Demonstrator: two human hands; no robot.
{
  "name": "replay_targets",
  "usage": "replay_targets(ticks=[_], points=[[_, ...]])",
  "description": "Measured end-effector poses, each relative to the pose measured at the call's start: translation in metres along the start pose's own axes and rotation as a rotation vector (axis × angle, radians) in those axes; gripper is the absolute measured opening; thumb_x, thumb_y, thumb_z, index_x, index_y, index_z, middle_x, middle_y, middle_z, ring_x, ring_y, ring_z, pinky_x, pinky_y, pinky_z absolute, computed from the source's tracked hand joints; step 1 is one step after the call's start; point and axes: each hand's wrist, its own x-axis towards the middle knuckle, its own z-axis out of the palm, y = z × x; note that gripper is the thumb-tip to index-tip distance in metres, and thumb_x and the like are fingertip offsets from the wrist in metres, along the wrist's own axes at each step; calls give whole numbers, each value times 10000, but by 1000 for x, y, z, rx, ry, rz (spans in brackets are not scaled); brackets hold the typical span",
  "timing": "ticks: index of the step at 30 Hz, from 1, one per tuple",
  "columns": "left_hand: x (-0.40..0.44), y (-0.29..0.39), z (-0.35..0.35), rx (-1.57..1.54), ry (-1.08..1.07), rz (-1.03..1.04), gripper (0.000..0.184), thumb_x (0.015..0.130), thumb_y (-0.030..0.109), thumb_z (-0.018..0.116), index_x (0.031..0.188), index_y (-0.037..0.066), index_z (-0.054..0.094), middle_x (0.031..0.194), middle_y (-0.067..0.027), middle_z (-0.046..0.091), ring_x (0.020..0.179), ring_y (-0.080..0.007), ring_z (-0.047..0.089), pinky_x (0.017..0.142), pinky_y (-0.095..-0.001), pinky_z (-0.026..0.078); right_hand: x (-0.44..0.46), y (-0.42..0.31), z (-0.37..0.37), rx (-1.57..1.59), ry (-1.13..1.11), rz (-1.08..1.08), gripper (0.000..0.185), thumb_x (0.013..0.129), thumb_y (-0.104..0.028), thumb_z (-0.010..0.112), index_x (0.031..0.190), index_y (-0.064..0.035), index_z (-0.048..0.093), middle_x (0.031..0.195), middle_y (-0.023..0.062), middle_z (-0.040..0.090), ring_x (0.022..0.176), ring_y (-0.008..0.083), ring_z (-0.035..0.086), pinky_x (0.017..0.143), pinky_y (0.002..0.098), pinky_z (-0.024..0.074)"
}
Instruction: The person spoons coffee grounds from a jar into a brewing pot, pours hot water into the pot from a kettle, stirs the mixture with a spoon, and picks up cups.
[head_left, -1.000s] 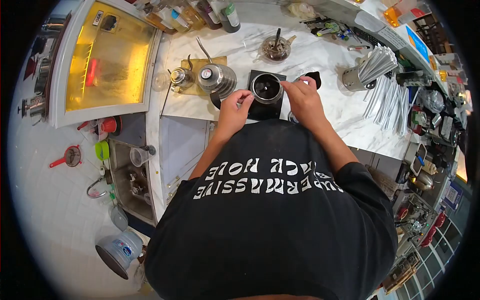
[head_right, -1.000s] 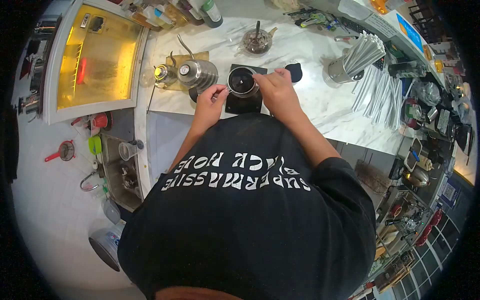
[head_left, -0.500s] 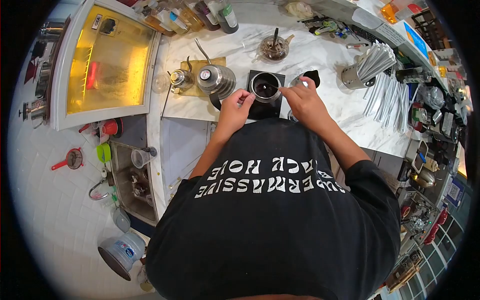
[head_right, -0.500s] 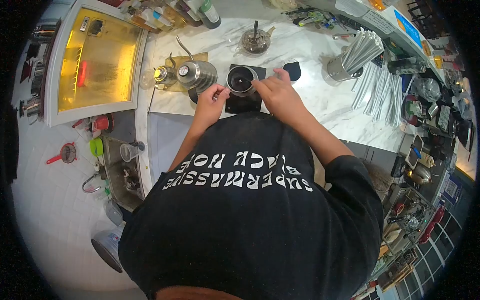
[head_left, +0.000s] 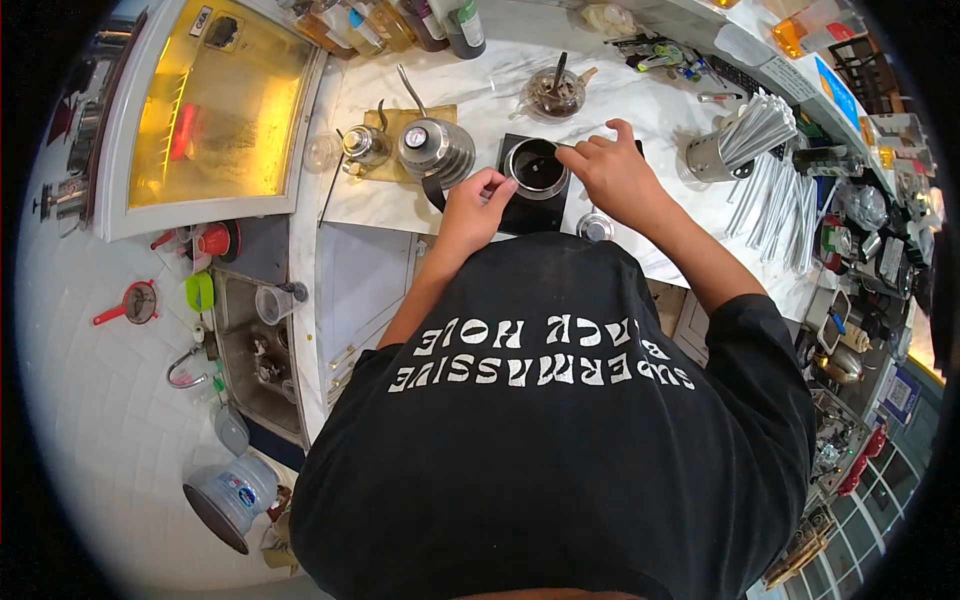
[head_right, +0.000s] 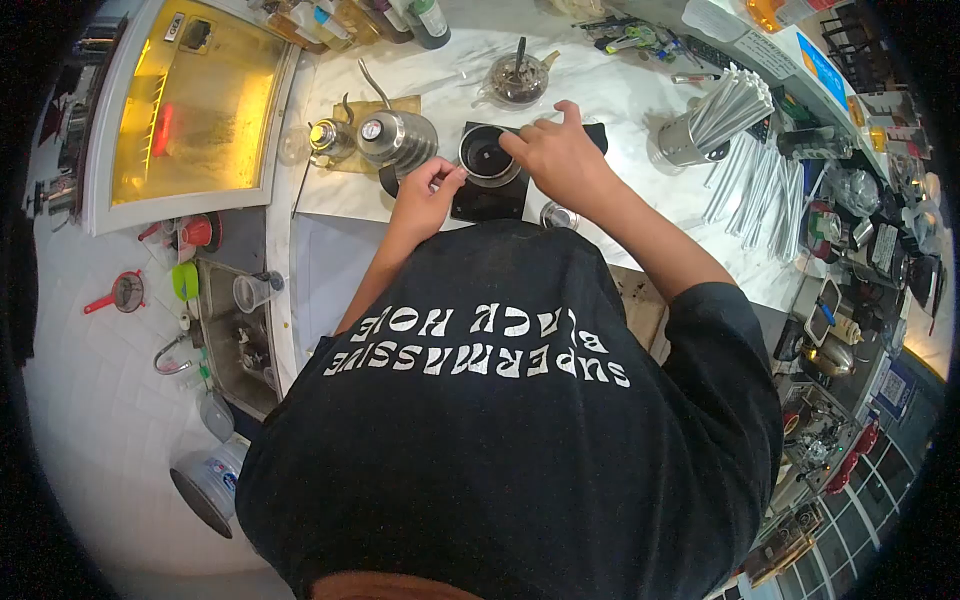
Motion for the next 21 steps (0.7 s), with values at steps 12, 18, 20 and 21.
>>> replay_targets(ticks=[12,18,20,21], points=[[-1,11,3,0,18,58,196,987,182,699,948,-11,696,793,-28,669,753,-95,575,698,-277,462,-6,-9,-3,-21,-1,54,277,831,-39,623,1098,-113,638,792,32,684,807,242,712,1052,577,406],[0,11,0,16,43,88,187,982,172,703,947,-11,706,795,-31,675,739,-92,576,696,-277,464,-14,-15,-1,-34,48,66,147,868,-78,606,1010,-115,617,771,24,682,748,247,717,995,563,433],[0,14,1,16,37,87,185,980,172,706,949,-10,709,796,-33,678,736,-93,579,693,-278,465,-11,-19,-1,-32,67,62,128,866,-93,616,992,-114,615,773,30,682,757,246,719,983,555,444],[0,15,0,29,42,79,183,979,172,707,952,-9,711,795,-35,680,735,-94,583,689,-280,466,-11,-17,0,-33,65,66,128,866,-93,616,992,-114,615,773,30,682,757,246,719,983,555,444]])
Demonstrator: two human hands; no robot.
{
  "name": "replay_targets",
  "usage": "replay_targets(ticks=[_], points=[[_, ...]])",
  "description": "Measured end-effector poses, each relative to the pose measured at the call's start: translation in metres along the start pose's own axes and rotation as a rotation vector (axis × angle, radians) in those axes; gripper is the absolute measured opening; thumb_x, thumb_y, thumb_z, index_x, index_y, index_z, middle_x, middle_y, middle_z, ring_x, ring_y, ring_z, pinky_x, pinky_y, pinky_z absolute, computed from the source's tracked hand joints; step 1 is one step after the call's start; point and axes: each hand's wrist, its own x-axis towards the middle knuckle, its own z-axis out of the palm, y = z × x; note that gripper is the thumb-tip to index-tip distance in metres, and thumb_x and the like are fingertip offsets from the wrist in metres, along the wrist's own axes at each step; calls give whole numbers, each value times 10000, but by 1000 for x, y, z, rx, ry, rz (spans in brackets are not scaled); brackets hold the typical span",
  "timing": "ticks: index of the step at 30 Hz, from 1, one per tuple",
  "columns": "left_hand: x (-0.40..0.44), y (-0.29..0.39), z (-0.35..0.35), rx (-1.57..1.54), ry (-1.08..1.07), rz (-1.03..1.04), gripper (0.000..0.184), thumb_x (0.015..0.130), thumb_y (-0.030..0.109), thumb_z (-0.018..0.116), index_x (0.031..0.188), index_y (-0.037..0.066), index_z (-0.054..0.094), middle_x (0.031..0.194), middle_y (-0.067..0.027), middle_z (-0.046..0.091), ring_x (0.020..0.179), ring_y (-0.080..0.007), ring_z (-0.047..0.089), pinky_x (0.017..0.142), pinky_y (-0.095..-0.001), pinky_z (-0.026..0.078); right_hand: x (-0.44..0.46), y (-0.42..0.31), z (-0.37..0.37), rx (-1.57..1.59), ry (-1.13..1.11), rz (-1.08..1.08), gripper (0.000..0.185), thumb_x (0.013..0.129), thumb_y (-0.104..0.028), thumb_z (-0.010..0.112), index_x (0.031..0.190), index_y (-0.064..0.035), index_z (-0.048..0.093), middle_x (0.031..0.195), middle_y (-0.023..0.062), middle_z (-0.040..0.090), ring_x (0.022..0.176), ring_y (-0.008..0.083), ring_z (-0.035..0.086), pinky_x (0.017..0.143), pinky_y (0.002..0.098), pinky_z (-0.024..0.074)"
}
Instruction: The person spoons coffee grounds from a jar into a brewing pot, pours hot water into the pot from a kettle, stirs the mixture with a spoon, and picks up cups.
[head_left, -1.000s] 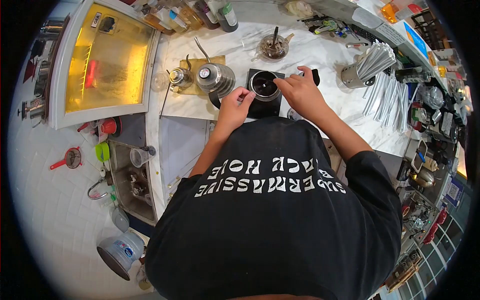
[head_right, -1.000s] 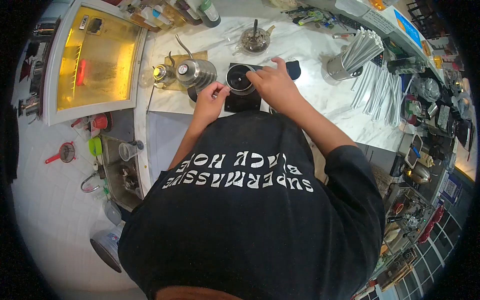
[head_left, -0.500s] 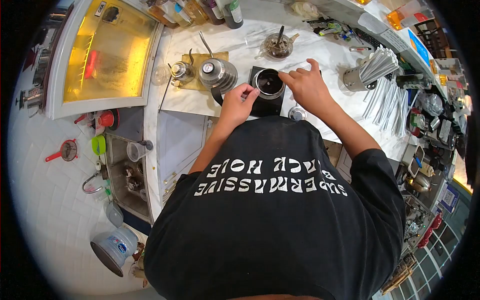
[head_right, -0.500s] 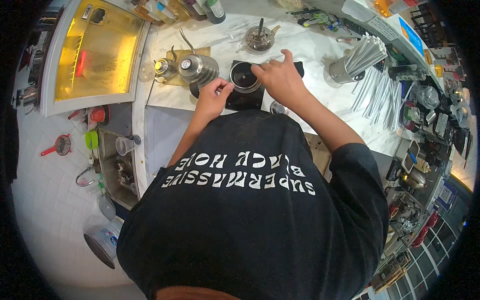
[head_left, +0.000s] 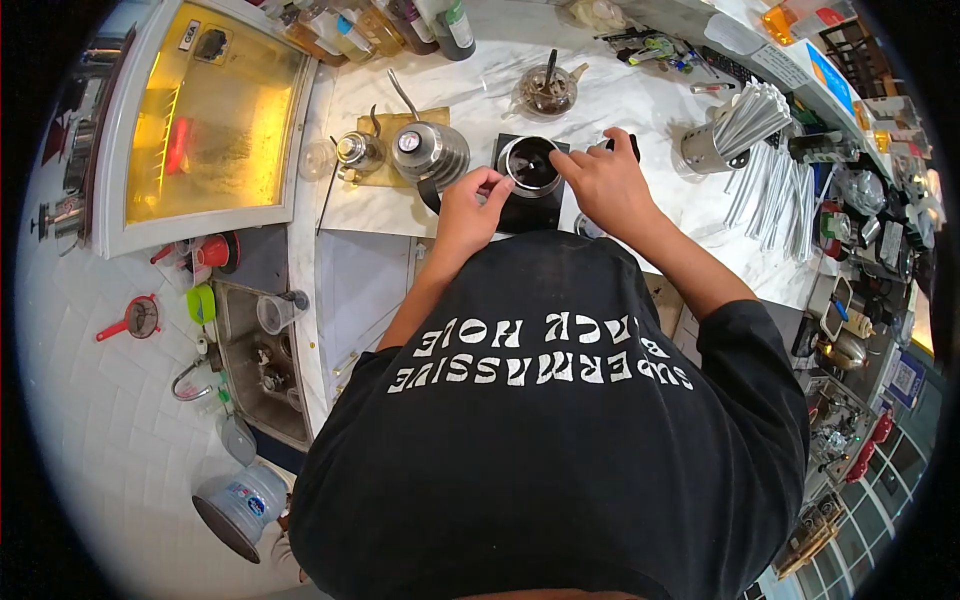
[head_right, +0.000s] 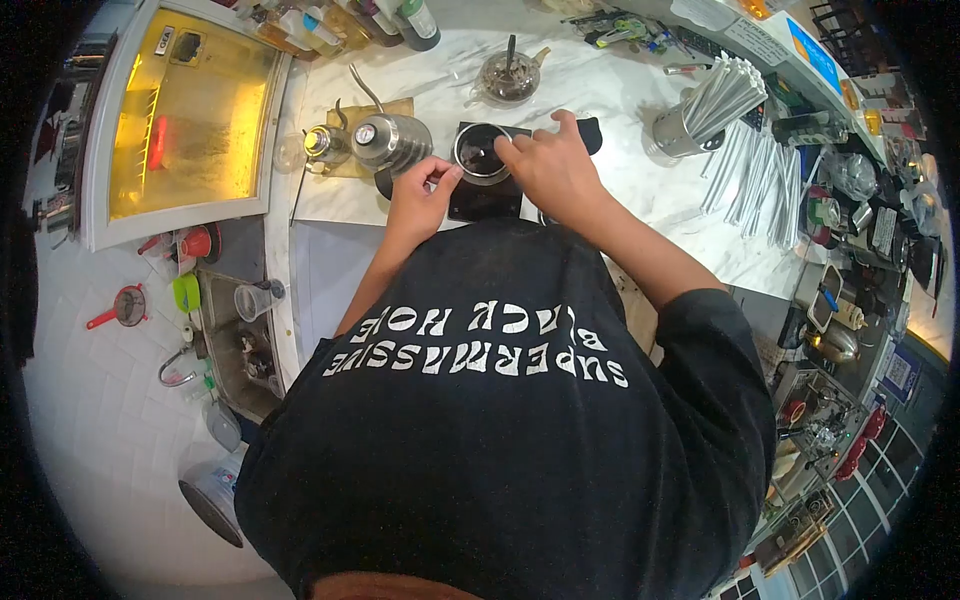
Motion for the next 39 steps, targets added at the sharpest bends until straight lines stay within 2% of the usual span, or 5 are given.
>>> replay_targets(ticks=[9,20,27,29,39], points=[[3,-5,0,-19,11,5,201,984,191,703,966,-9,713,788,-38,684,743,-99,597,685,-281,471,-3,-9,-28,56,120,88,145,841,-86,645,985,-104,646,785,35,671,789,245,698,963,563,431],[0,-10,-2,-12,9,6,202,984,190,703,974,-12,714,785,-31,679,730,-87,573,683,-276,471,9,-4,-30,-51,-95,-169,69,830,-107,658,898,-110,666,791,21,674,868,231,675,1015,597,394],[1,-12,-2,-10,7,-4,198,981,176,706,975,-22,709,786,-40,680,728,-91,581,675,-275,472,19,2,-27,-81,-94,-125,45,834,-119,665,877,-114,675,792,14,683,876,223,673,1023,599,393],[0,-8,-2,-20,26,-1,232,969,208,714,954,-24,710,779,-100,698,718,-174,650,698,-322,517,18,0,-29,-43,-111,-179,38,833,-113,664,870,-116,670,776,7,676,868,220,674,1021,598,393],[3,-7,-4,-13,-4,41,218,965,193,713,939,-24,709,785,-115,699,716,-188,658,701,-325,519,10,2,-25,-1,-107,-201,50,828,-107,660,872,-115,639,754,8,658,836,214,666,1010,603,400]])
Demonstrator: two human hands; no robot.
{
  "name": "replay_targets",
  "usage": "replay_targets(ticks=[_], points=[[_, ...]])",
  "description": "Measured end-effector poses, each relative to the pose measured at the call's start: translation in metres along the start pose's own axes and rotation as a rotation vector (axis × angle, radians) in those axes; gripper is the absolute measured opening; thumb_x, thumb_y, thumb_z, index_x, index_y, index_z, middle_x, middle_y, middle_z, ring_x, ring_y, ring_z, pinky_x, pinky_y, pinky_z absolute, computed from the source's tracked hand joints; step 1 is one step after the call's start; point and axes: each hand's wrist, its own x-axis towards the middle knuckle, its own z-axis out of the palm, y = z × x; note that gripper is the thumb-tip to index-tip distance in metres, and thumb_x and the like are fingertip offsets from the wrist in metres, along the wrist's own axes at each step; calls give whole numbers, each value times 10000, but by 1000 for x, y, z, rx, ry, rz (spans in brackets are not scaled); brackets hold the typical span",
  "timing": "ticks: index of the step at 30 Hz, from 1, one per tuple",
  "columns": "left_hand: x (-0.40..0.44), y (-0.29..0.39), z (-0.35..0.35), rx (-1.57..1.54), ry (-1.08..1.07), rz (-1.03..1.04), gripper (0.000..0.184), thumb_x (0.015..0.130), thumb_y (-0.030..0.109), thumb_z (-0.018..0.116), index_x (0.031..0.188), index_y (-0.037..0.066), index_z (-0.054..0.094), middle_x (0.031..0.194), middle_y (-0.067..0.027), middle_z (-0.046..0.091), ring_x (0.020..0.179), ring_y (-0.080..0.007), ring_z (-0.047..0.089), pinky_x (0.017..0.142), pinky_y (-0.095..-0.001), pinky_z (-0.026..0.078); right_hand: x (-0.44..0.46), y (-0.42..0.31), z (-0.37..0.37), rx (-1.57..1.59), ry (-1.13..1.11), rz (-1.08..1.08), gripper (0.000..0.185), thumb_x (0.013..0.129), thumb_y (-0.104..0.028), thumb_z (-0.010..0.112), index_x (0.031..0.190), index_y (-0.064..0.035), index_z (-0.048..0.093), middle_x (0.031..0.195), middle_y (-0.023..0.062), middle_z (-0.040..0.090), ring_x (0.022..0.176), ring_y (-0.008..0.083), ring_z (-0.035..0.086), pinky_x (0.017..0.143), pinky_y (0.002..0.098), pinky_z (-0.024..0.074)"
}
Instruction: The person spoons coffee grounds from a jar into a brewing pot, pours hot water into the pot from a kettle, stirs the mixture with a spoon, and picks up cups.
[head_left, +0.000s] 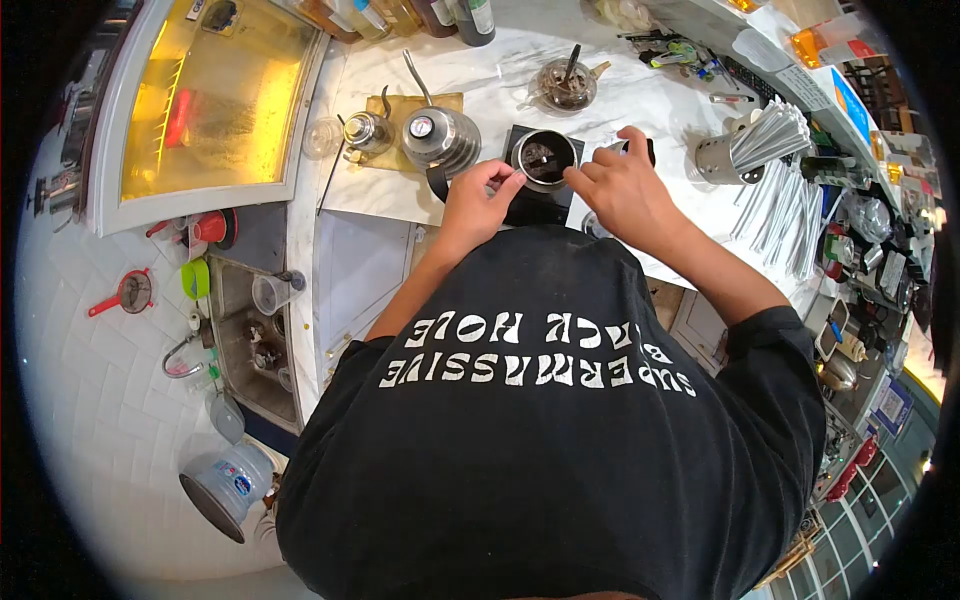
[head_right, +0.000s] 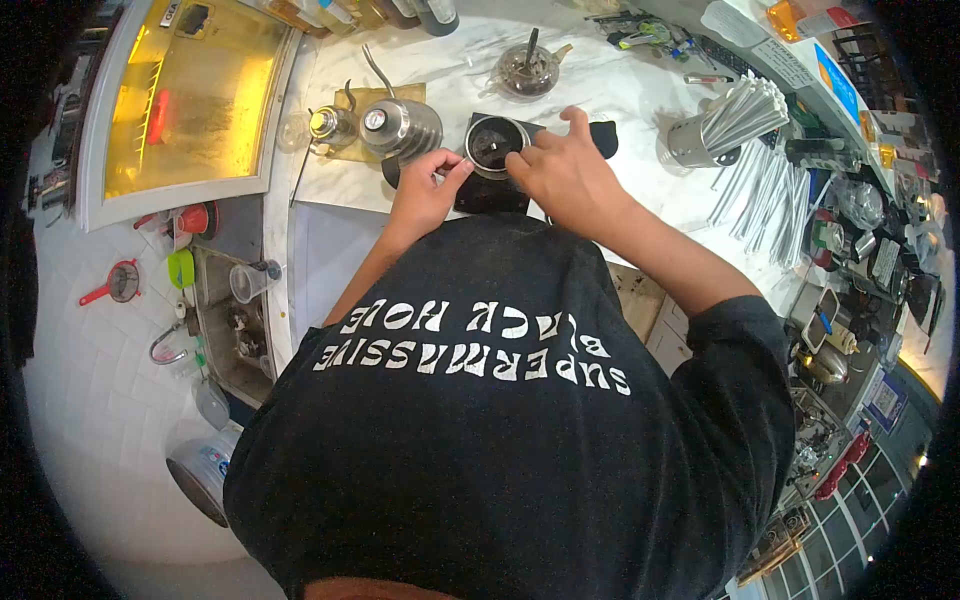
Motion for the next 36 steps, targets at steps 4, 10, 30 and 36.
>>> replay_targets(ticks=[4,10,30,36], points=[[2,1,-1,13,-12,-6,194,963,170,715,952,-24,711,809,-94,700,742,-166,640,714,-316,509,-6,-11,8,19,63,54,118,826,-108,654,944,-95,660,764,16,656,828,215,663,1011,610,402],[-1,2,-3,16,-22,15,182,964,162,717,961,-20,714,815,-66,694,741,-136,604,708,-301,489,-17,-8,4,18,113,97,237,819,-110,655,1049,-62,686,777,7,650,828,217,656,1009,611,405],[-7,36,-15,15,-16,-54,198,966,172,719,957,-26,709,775,-83,703,697,-131,632,680,-295,507,-28,-4,8,17,299,117,314,811,-107,656,1124,-85,681,889,8,650,1073,233,629,1000,640,375],[-15,44,-17,67,-55,-33,181,987,172,697,981,-9,706,797,-22,687,714,-74,585,677,-259,472,-24,-6,-13,37,216,74,371,748,-52,682,1114,-105,703,899,10,669,1175,233,613,1036,611,336]])
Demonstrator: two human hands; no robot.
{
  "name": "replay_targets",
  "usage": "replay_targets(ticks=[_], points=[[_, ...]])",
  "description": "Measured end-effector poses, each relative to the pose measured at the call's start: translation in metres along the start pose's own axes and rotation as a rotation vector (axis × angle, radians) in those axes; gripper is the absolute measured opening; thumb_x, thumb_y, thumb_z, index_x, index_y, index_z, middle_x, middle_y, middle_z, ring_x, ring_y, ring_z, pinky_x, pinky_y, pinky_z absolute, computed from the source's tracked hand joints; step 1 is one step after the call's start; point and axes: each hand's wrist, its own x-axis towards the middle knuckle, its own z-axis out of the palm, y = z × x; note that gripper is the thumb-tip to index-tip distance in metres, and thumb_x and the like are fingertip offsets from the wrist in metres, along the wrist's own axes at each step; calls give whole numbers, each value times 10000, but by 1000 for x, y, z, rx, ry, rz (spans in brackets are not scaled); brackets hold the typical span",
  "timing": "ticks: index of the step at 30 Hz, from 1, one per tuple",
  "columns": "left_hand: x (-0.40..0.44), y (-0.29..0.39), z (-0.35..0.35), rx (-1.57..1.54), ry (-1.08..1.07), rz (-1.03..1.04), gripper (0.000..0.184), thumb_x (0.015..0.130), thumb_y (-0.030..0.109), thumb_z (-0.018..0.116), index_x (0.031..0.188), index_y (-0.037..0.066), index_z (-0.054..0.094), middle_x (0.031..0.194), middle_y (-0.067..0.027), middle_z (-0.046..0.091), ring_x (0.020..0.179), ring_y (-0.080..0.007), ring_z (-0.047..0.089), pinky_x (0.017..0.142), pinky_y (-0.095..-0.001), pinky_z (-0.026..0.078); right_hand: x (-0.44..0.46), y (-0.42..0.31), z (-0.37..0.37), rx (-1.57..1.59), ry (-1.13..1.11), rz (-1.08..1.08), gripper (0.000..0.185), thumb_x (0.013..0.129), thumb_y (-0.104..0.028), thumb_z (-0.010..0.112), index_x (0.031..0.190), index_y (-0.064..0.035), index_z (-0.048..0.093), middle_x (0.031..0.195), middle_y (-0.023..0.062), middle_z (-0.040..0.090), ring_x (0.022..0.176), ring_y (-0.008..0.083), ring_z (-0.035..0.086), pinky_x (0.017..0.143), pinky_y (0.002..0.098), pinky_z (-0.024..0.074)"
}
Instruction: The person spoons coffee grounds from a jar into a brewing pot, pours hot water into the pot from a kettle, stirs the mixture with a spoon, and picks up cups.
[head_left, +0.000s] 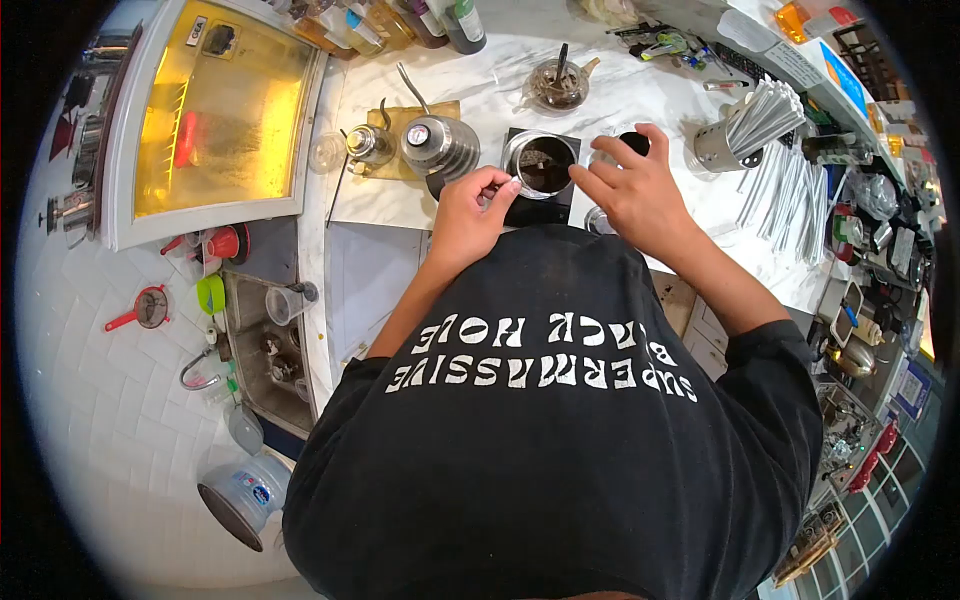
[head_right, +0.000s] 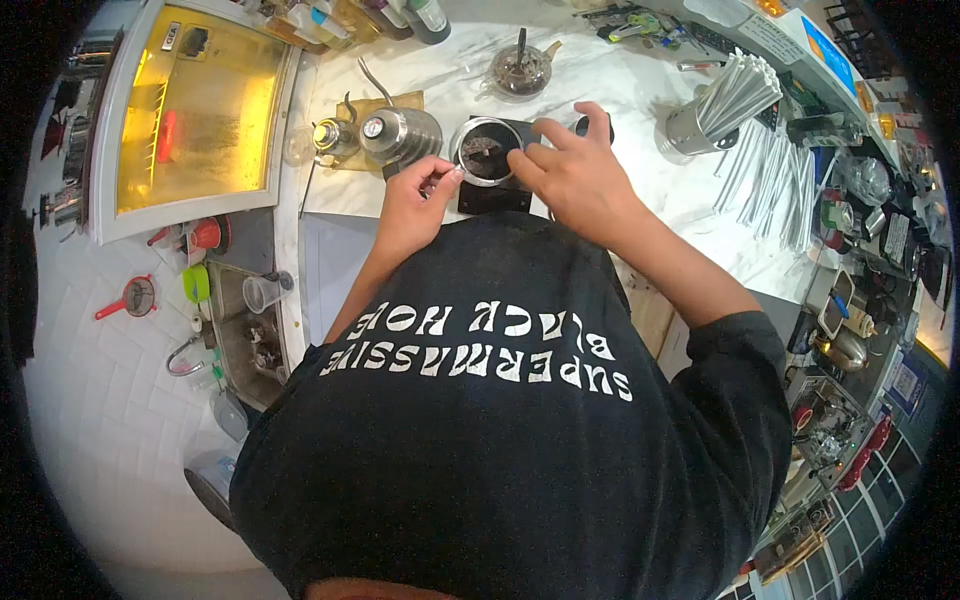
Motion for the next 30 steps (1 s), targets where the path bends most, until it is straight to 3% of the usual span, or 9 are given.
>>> replay_targets(ticks=[3,5,10,13,16,18,20,23,30], points=[[0,-4,3,-48,39,-5,168,987,155,693,993,-13,705,804,-25,693,730,-74,606,680,-257,479,-1,4,-6,-32,-2,-19,358,767,-64,689,1122,-112,697,894,8,671,1170,227,617,1040,616,333],[-1,-2,6,-81,80,23,187,967,163,709,964,-24,704,773,-92,694,689,-137,607,686,-294,499,2,2,-5,-13,-36,-36,300,799,-79,669,1096,-111,692,883,0,665,1162,232,612,1047,635,331],[2,-9,8,-86,116,30,174,966,151,709,961,-23,705,772,-77,687,685,-119,594,675,-288,495,10,8,1,-48,87,-40,175,822,-102,663,996,-113,678,817,-11,637,1049,216,628,1058,640,341],[1,-10,8,-82,136,39,165,965,144,710,958,-21,707,769,-66,685,685,-105,589,663,-281,489,14,4,-1,-25,-18,-98,100,826,-109,662,924,-121,649,781,-16,614,976,204,624,1059,635,350],[1,-9,8,-92,152,14,157,964,141,714,954,-16,710,765,-56,683,686,-96,584,654,-275,483,22,5,-3,-73,49,-82,69,830,-117,661,891,-125,630,762,-20,602,940,193,618,1063,630,352],[-1,-8,7,-90,170,-2,154,964,140,715,953,-13,712,762,-50,682,686,-94,583,652,-273,481,22,6,-5,-61,37,-95,72,830,-120,663,894,-123,630,759,-20,601,940,192,619,1063,626,356],[-1,-10,9,-103,182,42,152,1008,150,671,967,5,692,747,47,597,677,-27,492,614,-231,411,22,1,-7,-23,-1,-102,102,827,-124,672,924,-116,643,782,-20,623,948,191,623,1058,622,361],[2,-18,11,-218,177,-40,152,986,134,701,958,-15,695,749,-7,655,669,-44,554,619,-242,453,22,0,-4,-83,46,-45,131,835,-131,668,964,-112,659,810,-22,645,964,192,625,1051,629,364],[5,-26,21,-331,183,-33,157,1010,139,681,973,-13,687,740,39,615,671,-14,520,591,-228,419,10,-9,-2,-77,21,0,242,821,-113,660,1061,-94,681,891,-3,676,1101,227,609,1028,649,369]])
